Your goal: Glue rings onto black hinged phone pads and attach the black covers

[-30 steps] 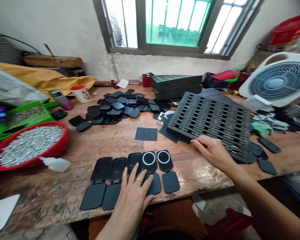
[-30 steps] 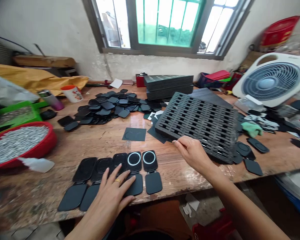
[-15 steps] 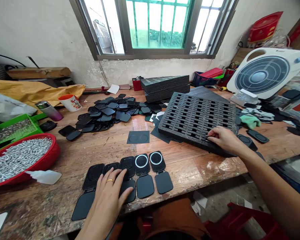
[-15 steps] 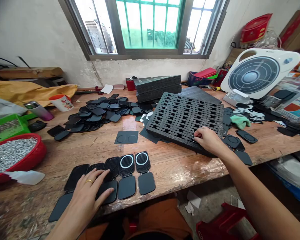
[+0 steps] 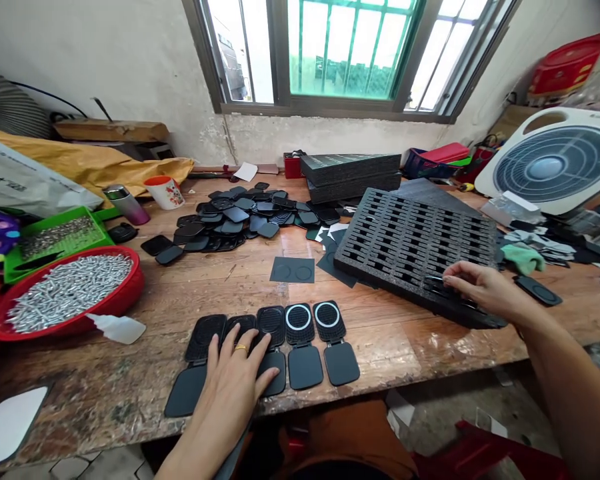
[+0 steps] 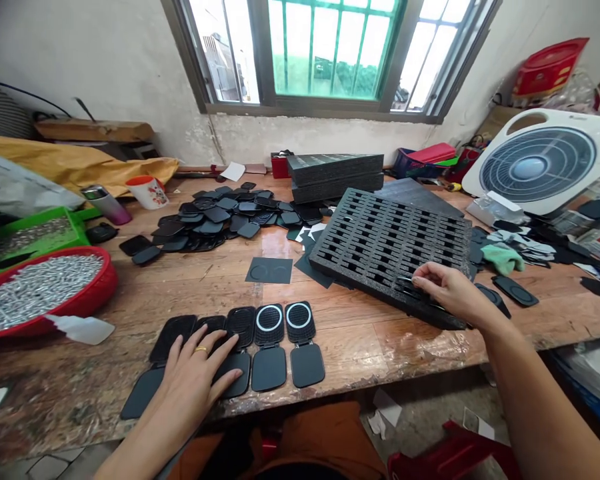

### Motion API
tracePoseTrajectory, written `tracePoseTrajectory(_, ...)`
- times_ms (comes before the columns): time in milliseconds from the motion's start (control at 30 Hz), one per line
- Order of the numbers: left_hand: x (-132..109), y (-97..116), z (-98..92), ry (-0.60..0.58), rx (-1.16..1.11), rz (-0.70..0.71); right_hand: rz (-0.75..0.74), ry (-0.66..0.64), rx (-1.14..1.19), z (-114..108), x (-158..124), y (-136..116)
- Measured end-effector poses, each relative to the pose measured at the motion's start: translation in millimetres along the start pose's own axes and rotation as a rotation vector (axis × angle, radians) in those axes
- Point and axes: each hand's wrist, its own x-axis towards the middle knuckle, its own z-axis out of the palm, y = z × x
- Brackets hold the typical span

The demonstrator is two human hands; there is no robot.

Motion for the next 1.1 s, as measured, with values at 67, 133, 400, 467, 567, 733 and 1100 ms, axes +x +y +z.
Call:
tracePoseTrajectory(67,-0.1,1.9,-2.1,-0.005,-0.016,-0.008,-0.018,0.067,-0.017,-2.8,-4.3,-9.3)
tracePoseTrajectory(133,0.2,6.3,-8.7,-0.028,-0.032,-0.034,-0.048,0.249,-0.071,-2.9,-9.3,-26.7)
tracePoseTrajectory(400,2.9,23.0,-34.9,-0.159,-0.109,-0.143,-0.13,-0.07,0.297,96.0,-6.2,-150.7)
tracePoseTrajectory(467,2.0,24.5,-35.9,-0.172,-0.115,-0.146,-0.173,-0.244,0.443,138.2,-0.6,-177.9)
tracePoseTrajectory(567,1.2,26.7,-37.7,-0.184,-0.131,-0.15,-0.206,-0.365,0.561,191.8,11.3,-204.8)
tracePoseTrajectory(733,1.9,28.3,-40.5,-0.173,-0.151,-0.152,-0.248,-0.445,0.435,236.3,28.4,-218.7)
tracePoseTrajectory(1100,2.9,25.7,-38.1,-0.192,-0.176,-0.148,-0.531,-0.316,0.017,248.4,20.8,-214.5)
